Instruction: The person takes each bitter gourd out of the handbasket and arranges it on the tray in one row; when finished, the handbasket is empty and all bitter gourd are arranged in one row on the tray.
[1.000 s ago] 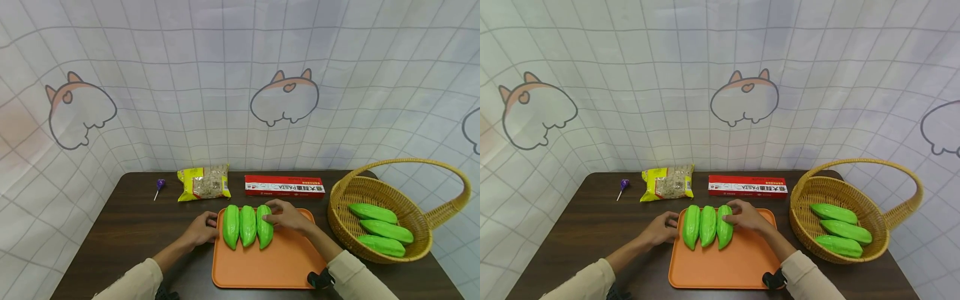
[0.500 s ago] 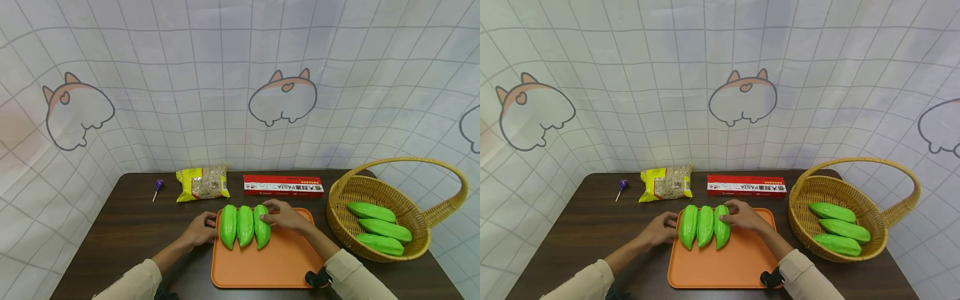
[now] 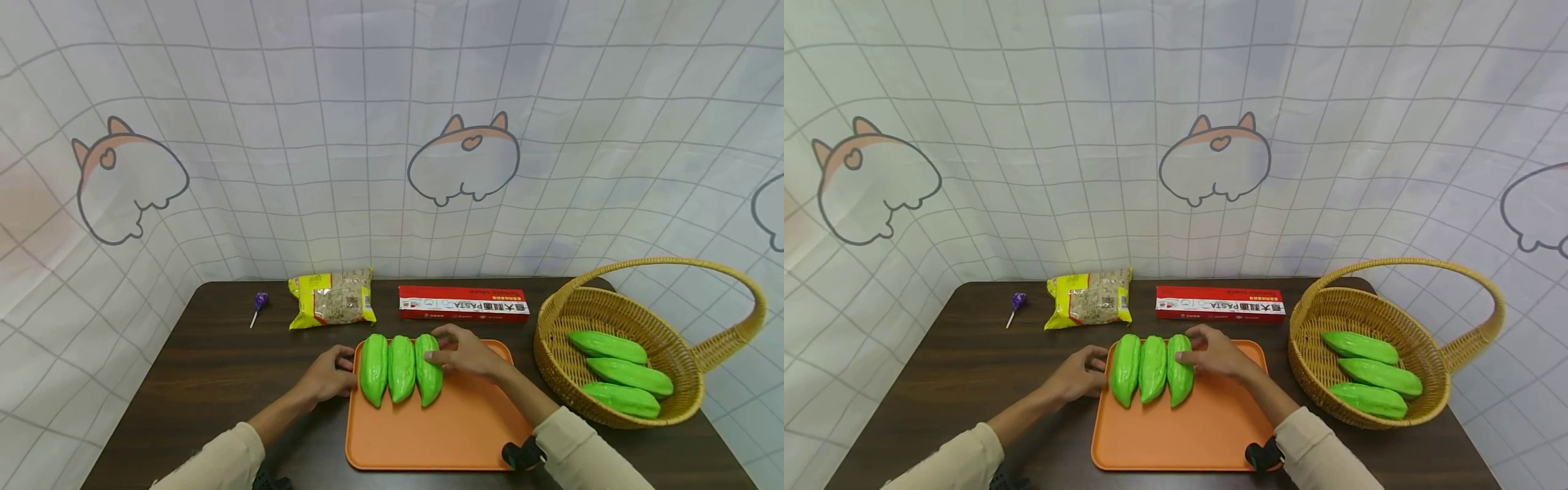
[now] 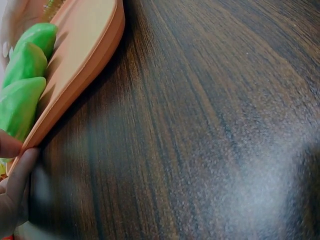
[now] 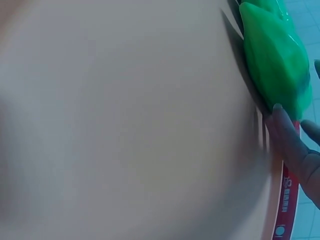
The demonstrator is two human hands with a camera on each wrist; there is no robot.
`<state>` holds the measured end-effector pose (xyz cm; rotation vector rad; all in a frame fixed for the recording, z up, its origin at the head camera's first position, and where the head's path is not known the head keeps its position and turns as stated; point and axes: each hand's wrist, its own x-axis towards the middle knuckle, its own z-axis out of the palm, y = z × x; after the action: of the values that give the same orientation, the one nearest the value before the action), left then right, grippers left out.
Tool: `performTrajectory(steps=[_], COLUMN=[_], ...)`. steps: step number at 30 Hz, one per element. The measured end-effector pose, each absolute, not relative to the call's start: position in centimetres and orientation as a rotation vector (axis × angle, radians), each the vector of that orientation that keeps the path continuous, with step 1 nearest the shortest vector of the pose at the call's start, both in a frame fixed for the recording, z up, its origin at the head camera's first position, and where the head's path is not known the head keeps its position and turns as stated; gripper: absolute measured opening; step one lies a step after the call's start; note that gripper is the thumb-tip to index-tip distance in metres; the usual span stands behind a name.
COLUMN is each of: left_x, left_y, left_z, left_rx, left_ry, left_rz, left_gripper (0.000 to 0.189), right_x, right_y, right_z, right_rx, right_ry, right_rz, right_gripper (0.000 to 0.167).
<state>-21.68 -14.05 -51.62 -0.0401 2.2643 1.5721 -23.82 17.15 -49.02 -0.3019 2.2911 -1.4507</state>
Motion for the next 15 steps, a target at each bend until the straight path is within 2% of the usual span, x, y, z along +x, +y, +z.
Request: performTrajectory(steps=[15], left_x=[-21.6], left_y=[-14.0], left_z=[-51.5], left_rx=[-0.044], left_ry=[2.255], left_rz=[1.576], left_gripper=[0.065], right_x=[-22.8], right_y=[20.2], right_z=[-46.1], right_rx=[-0.438], right_ry=[2.392], right_rz=[-1.356], right_gripper=[0.063])
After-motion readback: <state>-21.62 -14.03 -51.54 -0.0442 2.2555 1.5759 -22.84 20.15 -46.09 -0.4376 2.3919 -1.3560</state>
